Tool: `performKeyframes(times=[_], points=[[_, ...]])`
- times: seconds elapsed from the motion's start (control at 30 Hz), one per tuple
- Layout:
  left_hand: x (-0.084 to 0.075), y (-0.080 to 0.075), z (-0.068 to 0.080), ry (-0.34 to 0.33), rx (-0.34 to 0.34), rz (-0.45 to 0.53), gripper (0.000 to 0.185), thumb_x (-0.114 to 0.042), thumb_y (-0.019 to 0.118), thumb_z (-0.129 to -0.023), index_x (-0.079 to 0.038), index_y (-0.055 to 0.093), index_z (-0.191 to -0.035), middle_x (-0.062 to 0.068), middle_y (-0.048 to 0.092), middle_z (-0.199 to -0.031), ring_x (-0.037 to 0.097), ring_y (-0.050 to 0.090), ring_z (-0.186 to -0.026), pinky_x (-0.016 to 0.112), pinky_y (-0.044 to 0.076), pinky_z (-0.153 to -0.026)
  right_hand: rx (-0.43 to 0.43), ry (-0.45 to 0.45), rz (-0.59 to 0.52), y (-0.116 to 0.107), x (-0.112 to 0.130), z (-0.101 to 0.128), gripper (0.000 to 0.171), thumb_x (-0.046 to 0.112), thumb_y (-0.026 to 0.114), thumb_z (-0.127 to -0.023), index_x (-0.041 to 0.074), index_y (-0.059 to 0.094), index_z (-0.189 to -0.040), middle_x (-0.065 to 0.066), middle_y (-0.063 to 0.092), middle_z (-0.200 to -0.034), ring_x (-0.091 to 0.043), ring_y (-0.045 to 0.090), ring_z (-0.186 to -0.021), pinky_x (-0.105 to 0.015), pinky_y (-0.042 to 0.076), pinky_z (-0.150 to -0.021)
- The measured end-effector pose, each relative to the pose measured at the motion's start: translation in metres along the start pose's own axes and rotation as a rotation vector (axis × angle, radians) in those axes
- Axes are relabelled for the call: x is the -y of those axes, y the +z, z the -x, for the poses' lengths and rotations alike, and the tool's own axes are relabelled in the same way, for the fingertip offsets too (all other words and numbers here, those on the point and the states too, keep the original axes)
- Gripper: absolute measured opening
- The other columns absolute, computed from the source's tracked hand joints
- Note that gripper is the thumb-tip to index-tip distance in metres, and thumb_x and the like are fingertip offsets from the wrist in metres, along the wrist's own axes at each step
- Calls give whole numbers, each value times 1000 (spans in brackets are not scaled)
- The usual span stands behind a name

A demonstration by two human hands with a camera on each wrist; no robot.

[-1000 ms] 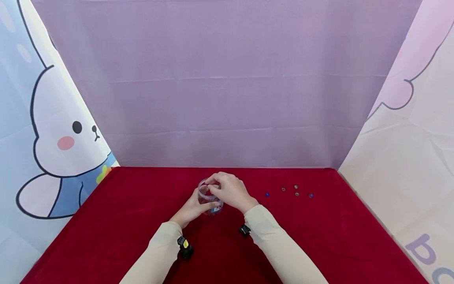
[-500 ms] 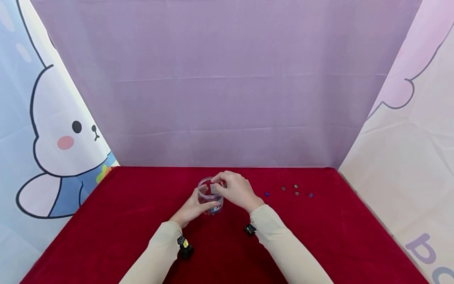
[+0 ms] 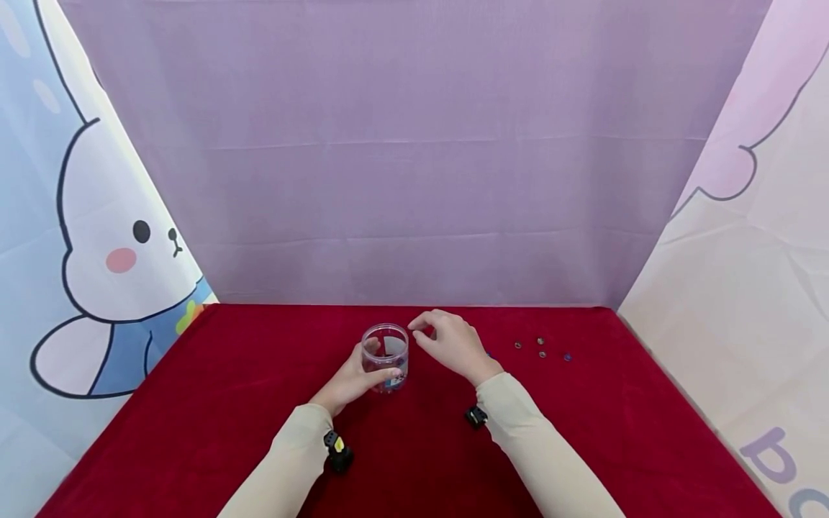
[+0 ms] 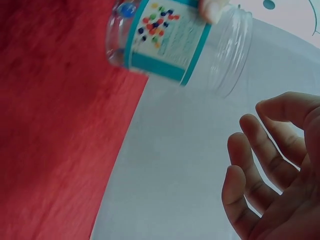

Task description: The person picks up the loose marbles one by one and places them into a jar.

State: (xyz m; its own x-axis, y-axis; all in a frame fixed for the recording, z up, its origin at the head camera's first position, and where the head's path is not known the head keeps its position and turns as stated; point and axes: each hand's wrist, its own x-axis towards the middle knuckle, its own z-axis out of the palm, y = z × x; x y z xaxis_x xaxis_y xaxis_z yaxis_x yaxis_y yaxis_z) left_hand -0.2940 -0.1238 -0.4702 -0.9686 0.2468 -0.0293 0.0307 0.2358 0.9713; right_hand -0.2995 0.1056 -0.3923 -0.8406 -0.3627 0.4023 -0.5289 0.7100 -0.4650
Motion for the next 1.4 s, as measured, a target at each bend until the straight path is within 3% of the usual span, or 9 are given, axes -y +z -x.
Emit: performKeyframes(times=[0.43, 1.03, 1.4], points=[[2, -1, 0, -12, -2, -1, 98, -42, 82, -83, -10, 24, -155, 9, 34, -154, 31, 36, -137, 55, 41, -104, -2, 120, 2, -15, -33, 13, 16, 24, 71, -95, 27, 74, -110, 8, 68, -108, -9, 58, -78, -31, 52, -68], [-2, -1, 4, -12, -4, -10, 96, -43, 82, -83, -12, 26, -154, 8, 35, -153, 31, 36, -136, 55, 42, -104, -13, 175, 29, -37, -70, 30, 17, 21, 71, -94, 21, 74, -111, 3, 68, -109, -13, 58, -77, -33, 49, -62], [0, -1, 3, -15, -8, -12, 96, -43, 83, -82, -13, 26, -154, 8, 35, -153, 30, 38, -134, 53, 44, -102, 22, 229, 46, -42, -84, 38, 15, 22, 69, -96, 21, 73, -110, 3, 66, -104, -14, 47, -55, -35, 42, -51]])
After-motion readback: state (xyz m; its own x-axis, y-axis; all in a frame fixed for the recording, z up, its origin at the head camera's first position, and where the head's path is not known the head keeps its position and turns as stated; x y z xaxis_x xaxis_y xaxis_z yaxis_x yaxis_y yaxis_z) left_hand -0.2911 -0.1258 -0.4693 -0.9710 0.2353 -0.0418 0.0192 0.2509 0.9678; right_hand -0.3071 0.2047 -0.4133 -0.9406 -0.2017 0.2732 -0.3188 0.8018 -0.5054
